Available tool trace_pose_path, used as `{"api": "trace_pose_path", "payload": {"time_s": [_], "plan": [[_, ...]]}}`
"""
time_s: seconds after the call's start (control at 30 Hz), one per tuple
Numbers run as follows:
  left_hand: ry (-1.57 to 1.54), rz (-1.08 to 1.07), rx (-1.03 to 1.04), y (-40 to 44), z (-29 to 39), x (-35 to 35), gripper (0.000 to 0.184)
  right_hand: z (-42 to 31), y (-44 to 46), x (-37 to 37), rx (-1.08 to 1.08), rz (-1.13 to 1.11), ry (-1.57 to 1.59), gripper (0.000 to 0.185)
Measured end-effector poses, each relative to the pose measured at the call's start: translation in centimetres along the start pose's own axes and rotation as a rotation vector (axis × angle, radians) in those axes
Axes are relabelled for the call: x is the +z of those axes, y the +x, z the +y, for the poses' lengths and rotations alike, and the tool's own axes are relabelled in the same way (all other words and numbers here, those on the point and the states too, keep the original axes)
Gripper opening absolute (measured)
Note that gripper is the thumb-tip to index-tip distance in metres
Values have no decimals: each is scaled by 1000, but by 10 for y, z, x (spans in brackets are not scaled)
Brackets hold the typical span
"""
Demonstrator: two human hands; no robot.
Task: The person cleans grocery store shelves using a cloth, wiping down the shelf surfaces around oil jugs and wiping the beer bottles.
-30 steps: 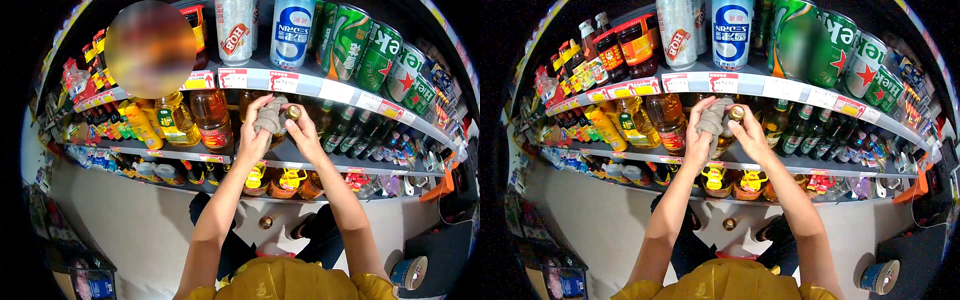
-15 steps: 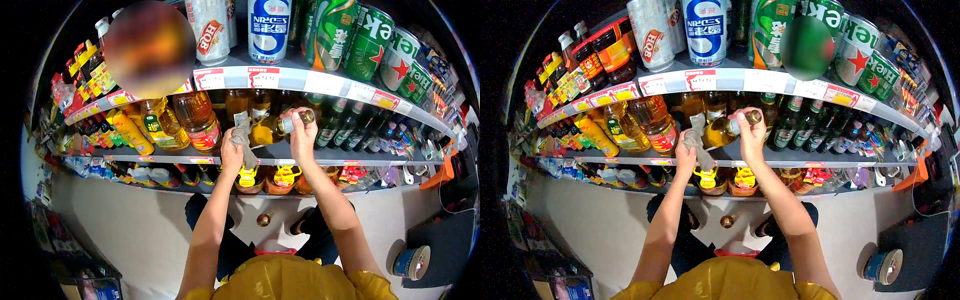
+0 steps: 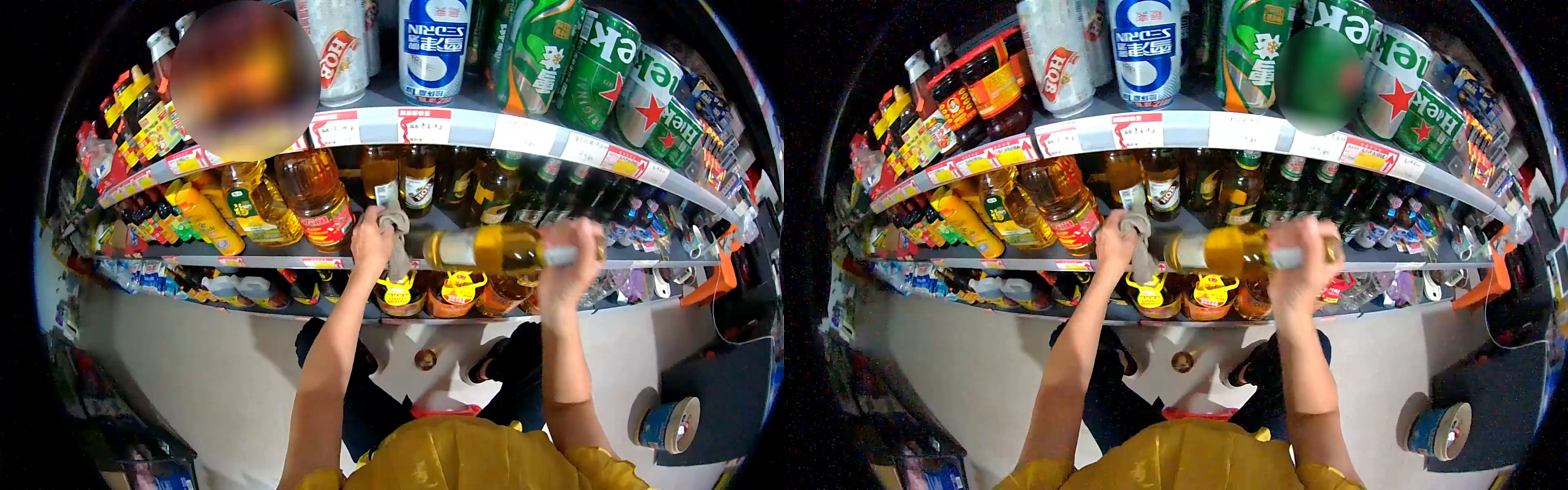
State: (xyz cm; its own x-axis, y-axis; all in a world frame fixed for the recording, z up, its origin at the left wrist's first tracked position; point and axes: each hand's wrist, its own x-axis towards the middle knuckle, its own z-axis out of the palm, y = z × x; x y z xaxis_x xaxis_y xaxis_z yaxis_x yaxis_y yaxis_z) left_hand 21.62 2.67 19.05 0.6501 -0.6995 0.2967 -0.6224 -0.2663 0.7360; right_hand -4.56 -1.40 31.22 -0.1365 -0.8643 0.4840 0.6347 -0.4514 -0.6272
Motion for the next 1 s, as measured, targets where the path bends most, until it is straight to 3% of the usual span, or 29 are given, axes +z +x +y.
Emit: {"api": "trace_pose_path", "payload": {"time_s": [0.03, 0.13, 0.27, 0.33, 0.4, 0.43, 0.53, 0.57, 0.6, 0.63, 0.67, 0.7, 0.73, 0.77, 0.8, 0.87, 0.93, 0.97, 1.0], "plan": [[-87, 140, 131, -5, 14, -2, 37, -13, 1, -15, 4, -100, 89, 21], [-120, 187, 411, -11, 45, 8, 48, -41, -13, -38, 16, -194, -8, 20], [317, -85, 691, -2, 37, 52, 56, -39, -46, -79, 168, -162, -204, 18], [335, -331, 649, 1, 20, 62, 55, -21, -63, -114, 151, -168, -428, 19], [283, -488, 613, 4, 11, 58, 54, -14, -81, -122, 308, -95, -466, 20], [314, -560, 592, 7, 8, 55, 52, -5, -90, -138, 333, -71, -631, 19], [278, -562, 656, 8, 1, 31, 54, 20, -105, -153, 332, -99, -803, 22], [311, -544, 622, 5, -1, 25, 54, 19, -107, -152, 480, -105, -785, 23], [328, -505, 667, 3, -8, 17, 52, 27, -113, -154, 478, -101, -762, 24], [417, -517, 574, 3, -10, 14, 52, 38, -121, -164, 532, -108, -709, 20], [381, -506, 588, 4, -14, 9, 53, 35, -121, -163, 760, -73, -701, 22], [244, -461, 644, -7, 6, -4, 49, 49, -126, -173, 611, -149, -905, 25], [377, -408, 642, 2, -33, 7, 51, 51, -126, -176, 514, -193, -912, 26], [485, -463, 496, 4, -22, 6, 54, 73, -132, -191, 493, -218, -912, 26], [658, -513, 353, 3, -16, 7, 54, 92, -139, -208, 485, -258, -897, 26], [692, -469, 400, 11, -39, 21, 55, 96, -146, -210, 497, -251, -871, 27], [667, -516, 273, 7, -10, 17, 53, 119, -162, -223, 580, -186, -810, 29], [655, -499, 293, 9, -11, 21, 53, 122, -166, -226, 706, -164, -784, 30], [647, -482, 311, 10, -19, 23, 54, 130, -174, -229, 670, -147, -832, 31]]}}
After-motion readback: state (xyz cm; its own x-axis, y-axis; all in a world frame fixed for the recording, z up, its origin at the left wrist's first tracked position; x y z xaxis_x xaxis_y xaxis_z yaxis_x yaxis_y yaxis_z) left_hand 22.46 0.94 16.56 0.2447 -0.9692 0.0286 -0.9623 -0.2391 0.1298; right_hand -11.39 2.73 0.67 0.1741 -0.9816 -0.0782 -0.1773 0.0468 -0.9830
